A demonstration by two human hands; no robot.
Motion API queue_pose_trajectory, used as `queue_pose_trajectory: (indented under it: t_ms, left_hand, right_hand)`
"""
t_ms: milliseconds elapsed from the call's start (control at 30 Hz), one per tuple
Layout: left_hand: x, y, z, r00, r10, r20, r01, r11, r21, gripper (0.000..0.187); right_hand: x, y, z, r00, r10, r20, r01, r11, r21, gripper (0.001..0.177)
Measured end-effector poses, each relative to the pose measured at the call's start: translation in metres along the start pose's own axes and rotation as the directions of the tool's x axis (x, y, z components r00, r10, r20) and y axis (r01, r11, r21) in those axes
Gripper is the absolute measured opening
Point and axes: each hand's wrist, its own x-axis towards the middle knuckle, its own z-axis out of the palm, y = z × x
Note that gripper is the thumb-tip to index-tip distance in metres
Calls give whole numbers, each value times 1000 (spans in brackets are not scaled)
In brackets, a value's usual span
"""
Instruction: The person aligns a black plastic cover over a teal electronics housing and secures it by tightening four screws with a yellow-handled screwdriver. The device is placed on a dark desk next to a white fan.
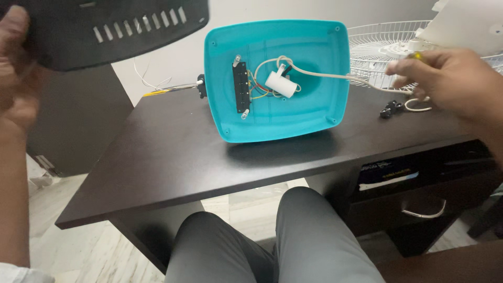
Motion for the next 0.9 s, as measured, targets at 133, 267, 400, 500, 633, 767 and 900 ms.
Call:
queue_pose_trajectory:
  t_ms: [133,267,400,500,633,767,900]
  left_hand:
    - [-17,36,33,990,134,-38,-121,965,234,26]
    - [-41,77,77,951,284,-119,-233,917,325,23]
    - [-58,116,105,808,585,72,-569,742,354,21]
    - [-68,141,118,653,660,372,-752,621,219,21]
    - [-71,158,142,529,533,660,-733,679,39,24]
    - [-55,155,162,462,449,765,-637,768,-66,27]
    - [-34,142,179,538,612,579,-764,644,30,41]
  right_hand:
    - [-13,-27,11,980,-47,194,-17,950,313,70]
    - [-29,-41,20,937,-215,275,29,833,553,103]
    - [-43,-51,19,868,-350,352,-265,274,925,112]
    - [-50,-61,19,904,-334,267,-165,303,939,101]
    - [-59,-72,9,931,-365,-17,328,813,481,86]
    - [-45,-80,3,983,-180,-41,178,860,478,55]
    - [-28,-78,1,950,-311,37,263,857,444,31]
